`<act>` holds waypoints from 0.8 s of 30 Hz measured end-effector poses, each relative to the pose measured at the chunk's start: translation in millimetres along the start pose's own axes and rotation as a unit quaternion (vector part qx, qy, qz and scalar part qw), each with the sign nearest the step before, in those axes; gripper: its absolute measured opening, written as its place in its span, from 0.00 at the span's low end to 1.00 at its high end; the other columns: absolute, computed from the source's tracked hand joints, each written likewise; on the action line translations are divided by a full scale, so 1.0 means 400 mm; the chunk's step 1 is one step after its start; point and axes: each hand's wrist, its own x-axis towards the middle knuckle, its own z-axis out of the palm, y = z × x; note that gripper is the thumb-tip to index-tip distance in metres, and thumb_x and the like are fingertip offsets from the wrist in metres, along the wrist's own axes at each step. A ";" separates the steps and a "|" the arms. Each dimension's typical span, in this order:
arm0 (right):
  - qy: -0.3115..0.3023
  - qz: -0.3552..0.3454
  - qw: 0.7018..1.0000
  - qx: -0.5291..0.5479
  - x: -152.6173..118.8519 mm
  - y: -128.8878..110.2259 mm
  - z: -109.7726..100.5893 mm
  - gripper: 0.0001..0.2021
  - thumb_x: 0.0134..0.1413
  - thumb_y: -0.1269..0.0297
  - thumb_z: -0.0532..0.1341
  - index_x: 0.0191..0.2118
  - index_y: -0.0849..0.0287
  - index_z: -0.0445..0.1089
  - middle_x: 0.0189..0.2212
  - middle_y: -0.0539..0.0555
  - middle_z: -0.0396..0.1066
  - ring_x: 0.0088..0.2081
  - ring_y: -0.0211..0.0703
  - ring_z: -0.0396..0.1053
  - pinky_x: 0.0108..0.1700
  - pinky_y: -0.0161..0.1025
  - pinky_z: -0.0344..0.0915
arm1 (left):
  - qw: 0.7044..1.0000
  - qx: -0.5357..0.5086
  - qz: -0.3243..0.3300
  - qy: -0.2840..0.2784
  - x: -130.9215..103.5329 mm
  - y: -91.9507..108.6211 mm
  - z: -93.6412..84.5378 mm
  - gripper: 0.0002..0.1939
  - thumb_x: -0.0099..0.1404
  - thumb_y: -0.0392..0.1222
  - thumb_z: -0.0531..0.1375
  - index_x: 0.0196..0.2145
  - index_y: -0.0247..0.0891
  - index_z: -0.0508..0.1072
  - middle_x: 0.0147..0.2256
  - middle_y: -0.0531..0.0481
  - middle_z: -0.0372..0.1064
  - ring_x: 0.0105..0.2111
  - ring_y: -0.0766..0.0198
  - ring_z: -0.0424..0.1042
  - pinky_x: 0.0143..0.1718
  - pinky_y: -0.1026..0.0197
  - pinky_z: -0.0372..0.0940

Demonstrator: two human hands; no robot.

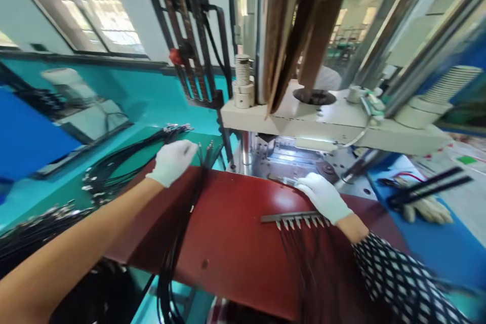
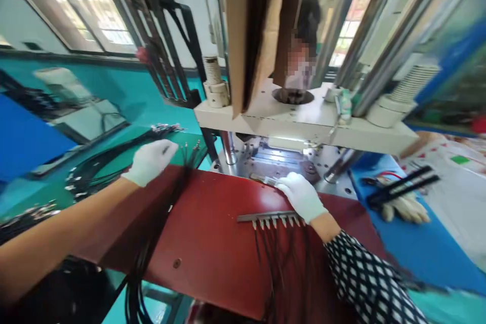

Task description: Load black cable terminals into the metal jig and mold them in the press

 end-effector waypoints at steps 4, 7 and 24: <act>0.009 0.002 0.998 0.066 0.005 0.001 -0.012 0.13 0.63 0.61 0.56 0.35 0.57 0.77 0.34 0.57 0.73 0.40 0.49 0.68 0.50 0.50 0.65 | 0.946 -0.079 0.311 -0.052 -0.107 0.298 0.122 0.17 0.68 0.46 0.54 0.51 0.42 0.72 0.51 0.44 0.72 0.50 0.54 0.70 0.52 0.55 0.62; 0.031 0.004 0.993 0.114 0.011 0.005 -0.020 0.07 0.57 0.66 0.61 0.31 0.56 0.77 0.33 0.55 0.76 0.39 0.46 0.70 0.49 0.46 0.67 | 0.928 -0.130 0.341 -0.082 -0.145 0.443 0.217 0.23 0.66 0.44 0.58 0.58 0.41 0.68 0.52 0.42 0.69 0.50 0.52 0.70 0.52 0.52 0.64; 0.112 0.224 0.826 0.505 -0.090 0.018 -0.132 0.33 0.52 0.28 0.52 0.39 0.59 0.66 0.18 0.42 0.49 0.17 0.30 0.41 0.18 0.31 0.40 | 0.910 -0.294 0.271 -0.113 -0.156 0.442 0.275 0.10 0.64 0.42 0.60 0.42 0.40 0.76 0.39 0.47 0.69 0.41 0.58 0.72 0.47 0.54 0.67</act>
